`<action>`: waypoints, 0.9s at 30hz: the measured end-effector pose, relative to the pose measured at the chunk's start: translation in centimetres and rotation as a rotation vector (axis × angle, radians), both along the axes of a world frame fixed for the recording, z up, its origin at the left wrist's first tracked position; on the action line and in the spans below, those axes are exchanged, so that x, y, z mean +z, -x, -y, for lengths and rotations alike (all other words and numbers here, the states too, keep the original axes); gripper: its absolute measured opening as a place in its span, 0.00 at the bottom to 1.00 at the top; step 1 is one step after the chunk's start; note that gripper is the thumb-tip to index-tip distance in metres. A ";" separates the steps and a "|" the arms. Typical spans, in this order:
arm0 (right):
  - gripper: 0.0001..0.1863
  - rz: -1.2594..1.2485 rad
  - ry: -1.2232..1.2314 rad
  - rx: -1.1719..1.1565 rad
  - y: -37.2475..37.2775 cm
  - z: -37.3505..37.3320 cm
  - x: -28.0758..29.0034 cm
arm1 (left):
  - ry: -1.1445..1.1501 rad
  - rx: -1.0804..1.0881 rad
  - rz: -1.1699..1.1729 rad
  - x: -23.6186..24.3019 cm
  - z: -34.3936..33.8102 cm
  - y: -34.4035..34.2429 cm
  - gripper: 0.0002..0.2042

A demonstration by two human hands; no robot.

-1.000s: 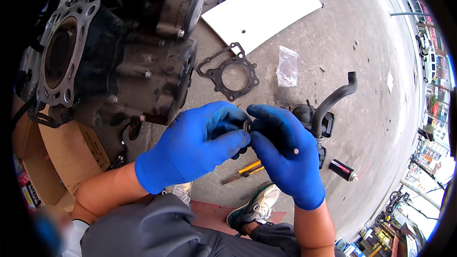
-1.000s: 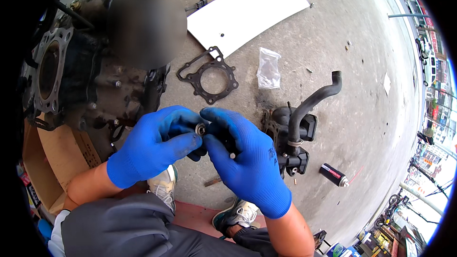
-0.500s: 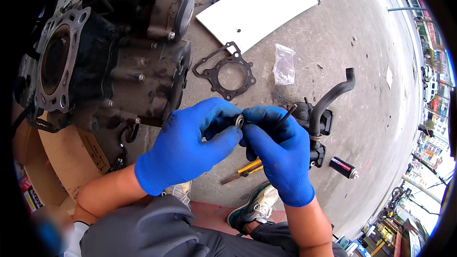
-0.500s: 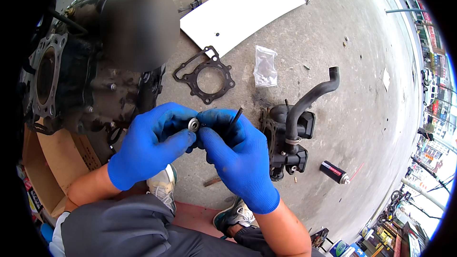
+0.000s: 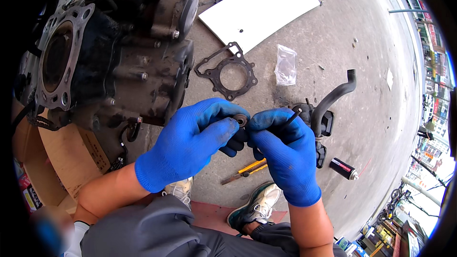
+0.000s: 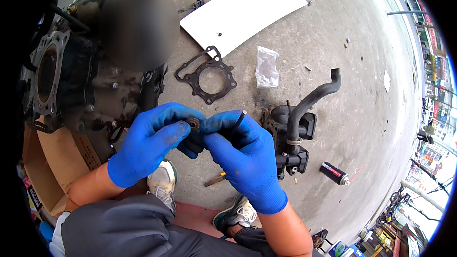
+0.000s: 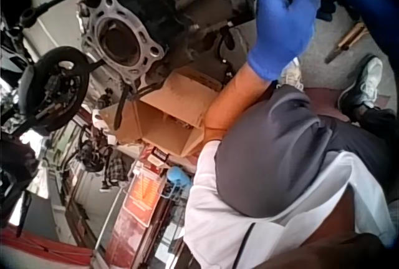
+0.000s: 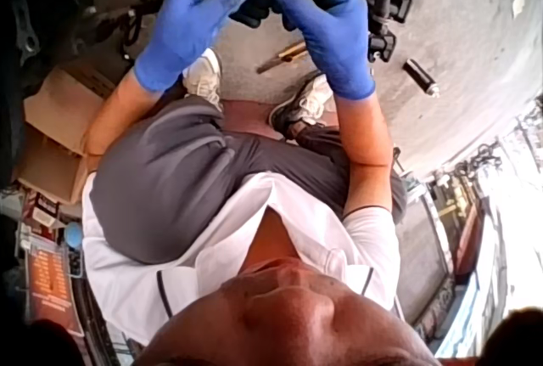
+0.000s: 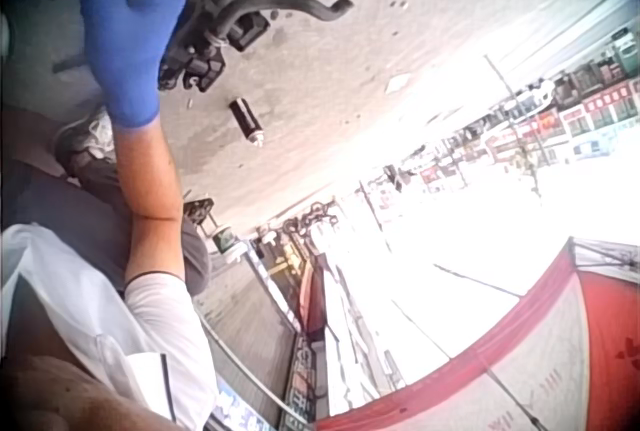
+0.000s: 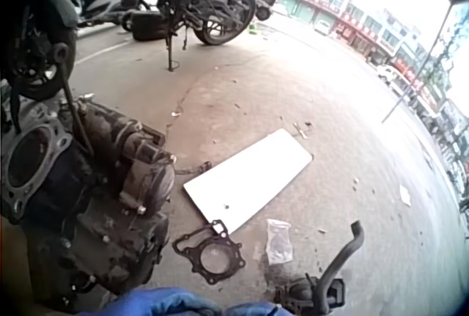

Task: The person handles small engine components, including a bearing and a pin, while wearing blue gloves. They then pick up a cylinder head and use a hammer to tap a part into place within the head.

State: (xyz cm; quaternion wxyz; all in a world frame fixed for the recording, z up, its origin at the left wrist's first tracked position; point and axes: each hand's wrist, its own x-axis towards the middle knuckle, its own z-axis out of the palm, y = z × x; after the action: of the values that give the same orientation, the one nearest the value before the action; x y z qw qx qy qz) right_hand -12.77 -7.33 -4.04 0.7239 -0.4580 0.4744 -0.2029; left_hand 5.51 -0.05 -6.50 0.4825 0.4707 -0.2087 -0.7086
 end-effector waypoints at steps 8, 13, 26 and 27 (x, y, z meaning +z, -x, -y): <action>0.10 -0.041 -0.040 -0.005 -0.1 0.4 1.1 | -0.060 0.008 -0.034 0.1 0.1 0.0 0.13; 0.09 -0.030 0.276 0.060 -0.5 -0.4 0.1 | -0.020 -0.015 -0.014 -0.2 0.0 0.4 0.14; 0.09 -0.269 0.527 0.081 -0.5 -0.9 -0.4 | -0.005 0.053 -0.005 -0.1 0.0 0.9 0.14; 0.09 -0.290 0.546 0.084 -0.4 -0.9 -0.5 | -0.007 0.057 -0.010 0.0 0.0 1.0 0.14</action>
State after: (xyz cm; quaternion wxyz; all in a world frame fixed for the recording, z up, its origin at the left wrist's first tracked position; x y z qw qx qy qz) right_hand -12.39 -6.40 -4.54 0.5064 -0.6790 0.4814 -0.2252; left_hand 4.56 -0.04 -6.49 0.5018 0.4748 -0.1904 -0.6975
